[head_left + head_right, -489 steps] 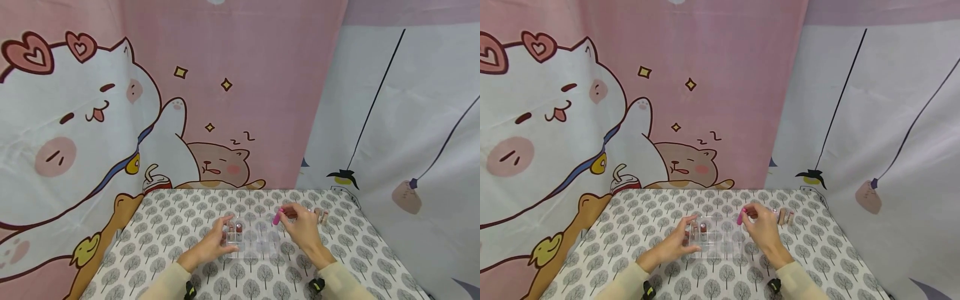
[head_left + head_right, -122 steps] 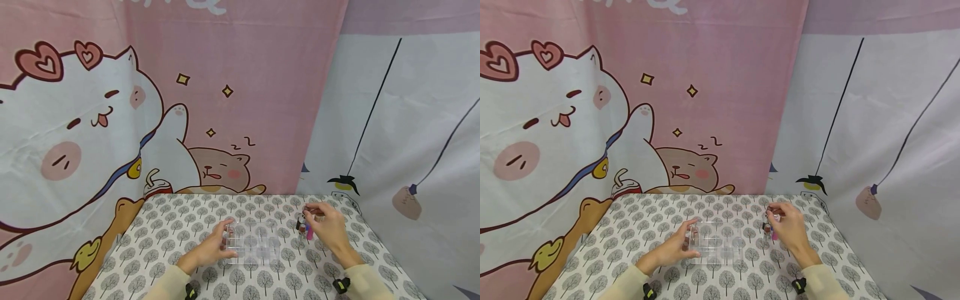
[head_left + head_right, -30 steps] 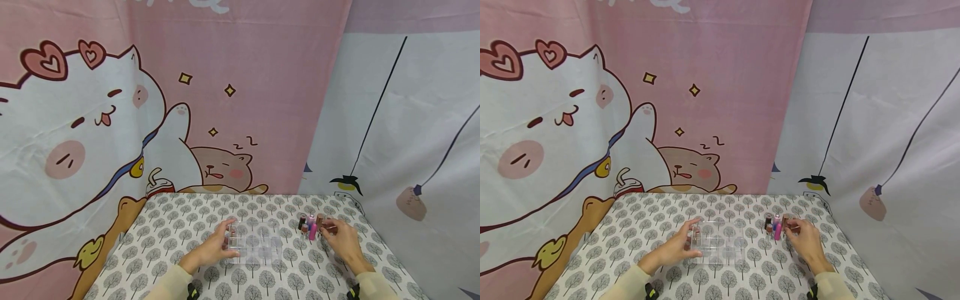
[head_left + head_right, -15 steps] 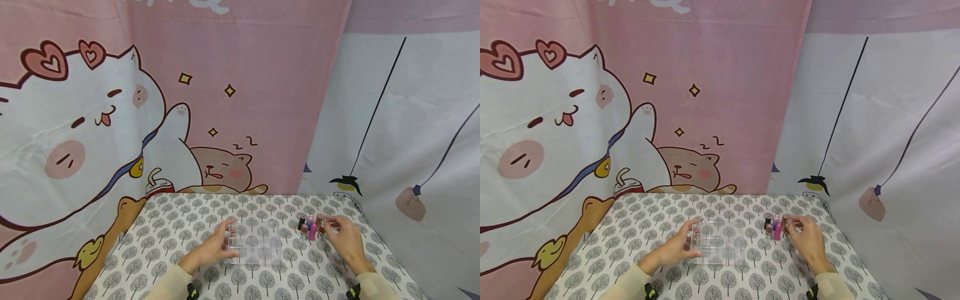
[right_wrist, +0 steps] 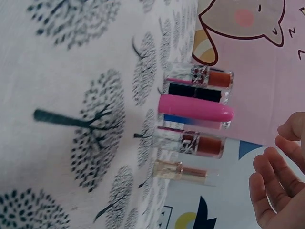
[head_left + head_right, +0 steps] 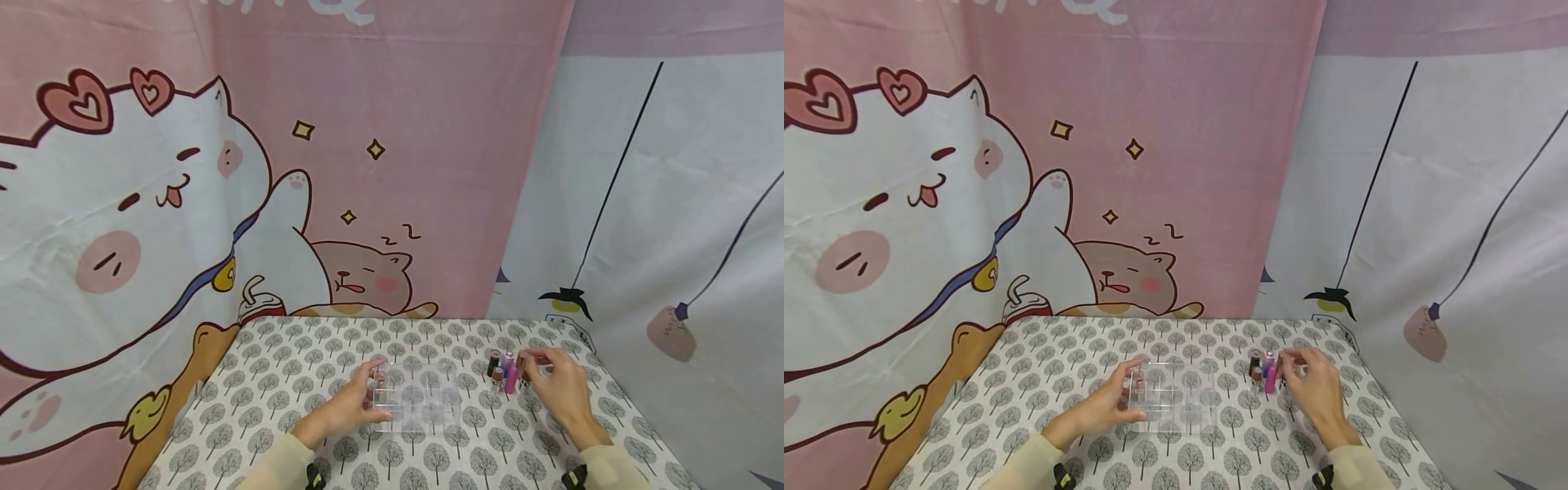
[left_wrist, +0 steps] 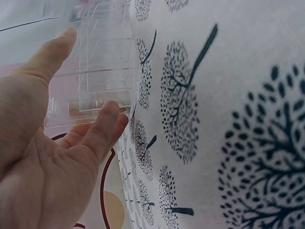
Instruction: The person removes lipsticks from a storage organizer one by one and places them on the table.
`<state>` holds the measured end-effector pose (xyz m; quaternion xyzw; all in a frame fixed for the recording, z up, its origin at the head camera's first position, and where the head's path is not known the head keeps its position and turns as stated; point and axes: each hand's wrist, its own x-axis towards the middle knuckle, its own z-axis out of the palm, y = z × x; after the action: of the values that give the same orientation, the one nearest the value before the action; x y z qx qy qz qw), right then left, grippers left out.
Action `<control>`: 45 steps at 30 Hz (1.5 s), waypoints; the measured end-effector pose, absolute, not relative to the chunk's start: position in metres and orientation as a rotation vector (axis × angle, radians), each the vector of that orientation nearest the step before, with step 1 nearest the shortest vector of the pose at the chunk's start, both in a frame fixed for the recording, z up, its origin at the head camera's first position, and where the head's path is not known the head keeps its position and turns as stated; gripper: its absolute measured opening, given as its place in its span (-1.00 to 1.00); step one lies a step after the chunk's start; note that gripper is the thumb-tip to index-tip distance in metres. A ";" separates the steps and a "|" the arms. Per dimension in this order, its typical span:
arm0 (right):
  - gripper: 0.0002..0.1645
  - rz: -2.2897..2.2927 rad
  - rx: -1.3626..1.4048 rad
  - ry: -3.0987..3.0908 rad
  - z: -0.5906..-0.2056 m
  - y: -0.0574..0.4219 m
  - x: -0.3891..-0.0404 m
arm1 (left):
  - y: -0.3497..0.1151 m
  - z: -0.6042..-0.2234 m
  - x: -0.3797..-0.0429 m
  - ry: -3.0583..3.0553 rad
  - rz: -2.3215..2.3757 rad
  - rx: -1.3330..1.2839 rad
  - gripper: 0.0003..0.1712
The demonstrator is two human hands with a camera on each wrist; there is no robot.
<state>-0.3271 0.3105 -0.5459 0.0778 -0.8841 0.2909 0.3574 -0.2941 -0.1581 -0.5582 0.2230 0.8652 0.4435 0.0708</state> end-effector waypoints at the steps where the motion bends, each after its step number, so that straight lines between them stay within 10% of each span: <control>1: -0.78 0.757 0.200 -2.281 -0.544 0.309 -0.326 | -0.158 -0.558 -0.294 2.602 1.336 0.672 0.36; 45: -0.70 0.770 0.545 -2.103 -0.530 0.222 -0.317 | -0.158 -0.559 -0.292 2.586 1.371 0.694 0.31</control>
<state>-0.3172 0.2225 -0.5296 0.2160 -0.8336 0.3054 0.4064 -0.2920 -0.1585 -0.5586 0.2300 0.8578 0.4547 0.0666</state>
